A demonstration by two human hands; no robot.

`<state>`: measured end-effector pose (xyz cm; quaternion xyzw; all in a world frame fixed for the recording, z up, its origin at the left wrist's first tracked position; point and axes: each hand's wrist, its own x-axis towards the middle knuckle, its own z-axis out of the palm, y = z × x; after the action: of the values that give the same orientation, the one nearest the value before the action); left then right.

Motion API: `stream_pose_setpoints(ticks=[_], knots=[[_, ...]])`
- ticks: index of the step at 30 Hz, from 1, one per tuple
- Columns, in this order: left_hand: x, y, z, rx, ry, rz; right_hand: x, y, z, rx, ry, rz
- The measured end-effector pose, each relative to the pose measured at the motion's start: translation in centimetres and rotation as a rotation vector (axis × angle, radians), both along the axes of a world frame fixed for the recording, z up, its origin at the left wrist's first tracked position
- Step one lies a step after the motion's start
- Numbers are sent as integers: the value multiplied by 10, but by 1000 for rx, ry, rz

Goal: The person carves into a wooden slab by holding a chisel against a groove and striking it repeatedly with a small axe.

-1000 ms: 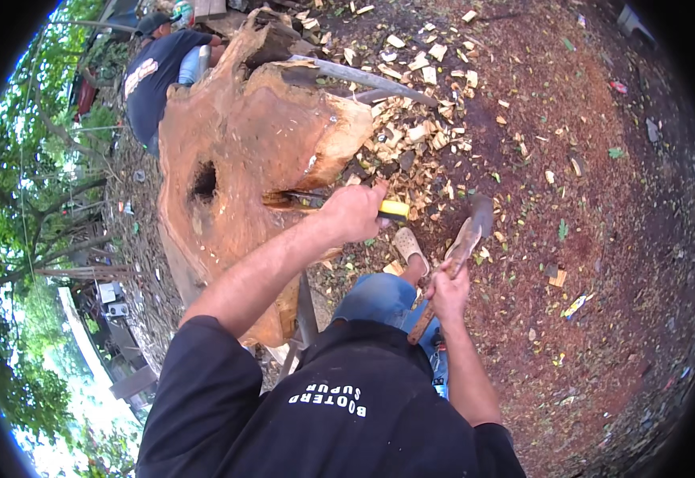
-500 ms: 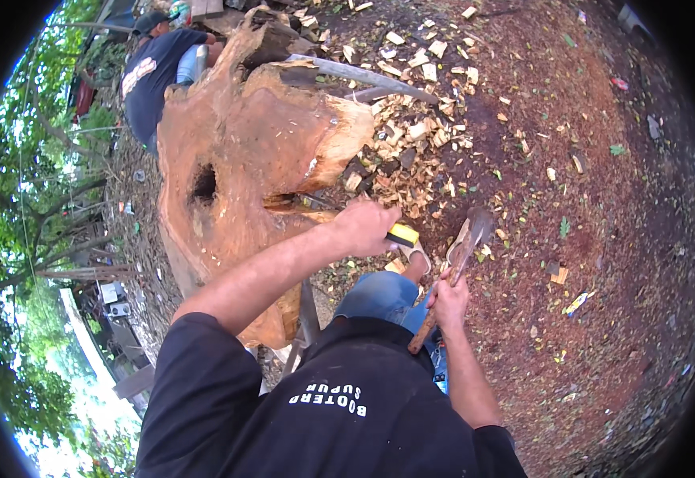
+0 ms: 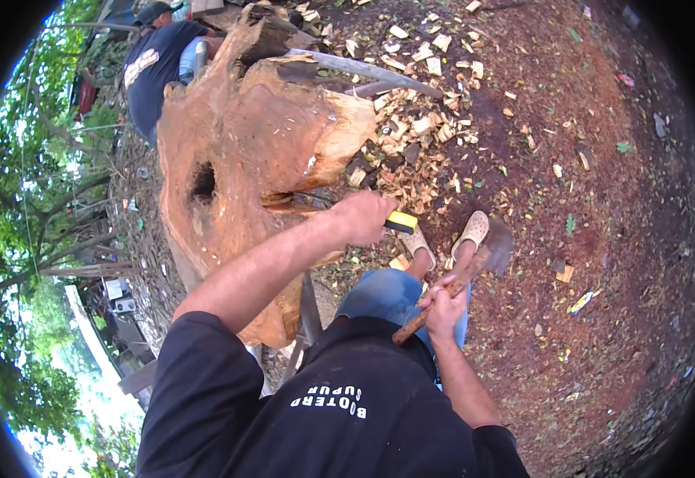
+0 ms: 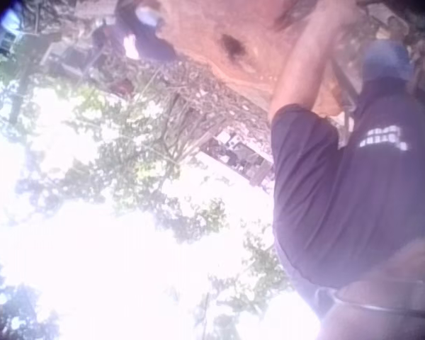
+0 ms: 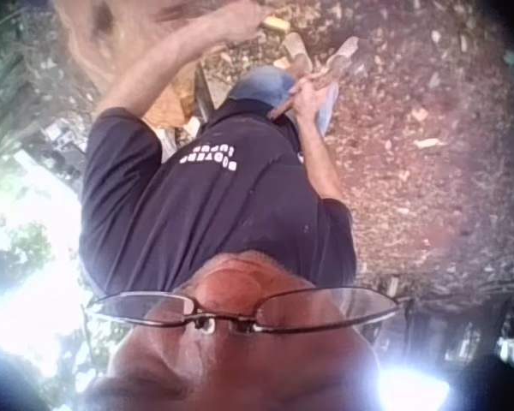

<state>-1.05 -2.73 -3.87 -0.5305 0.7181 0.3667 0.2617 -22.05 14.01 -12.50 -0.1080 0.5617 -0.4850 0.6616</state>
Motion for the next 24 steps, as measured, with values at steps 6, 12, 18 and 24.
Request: stream_pose_setpoints(ticks=[6, 12, 18, 24], knots=[[-9, -5, -1, -32, -10, 11, 39, 2, -5, -84, 183, 497], [1, -1, 5, -95, -83, 120, 5, -23, -10, 21, 31, 271], [-22, -14, 3, -121, -54, 135, 19, 7, -74, -283, 422, 514], [3, -1, 4, -163, -65, 226, -4, -38, -9, -6, 120, 457]])
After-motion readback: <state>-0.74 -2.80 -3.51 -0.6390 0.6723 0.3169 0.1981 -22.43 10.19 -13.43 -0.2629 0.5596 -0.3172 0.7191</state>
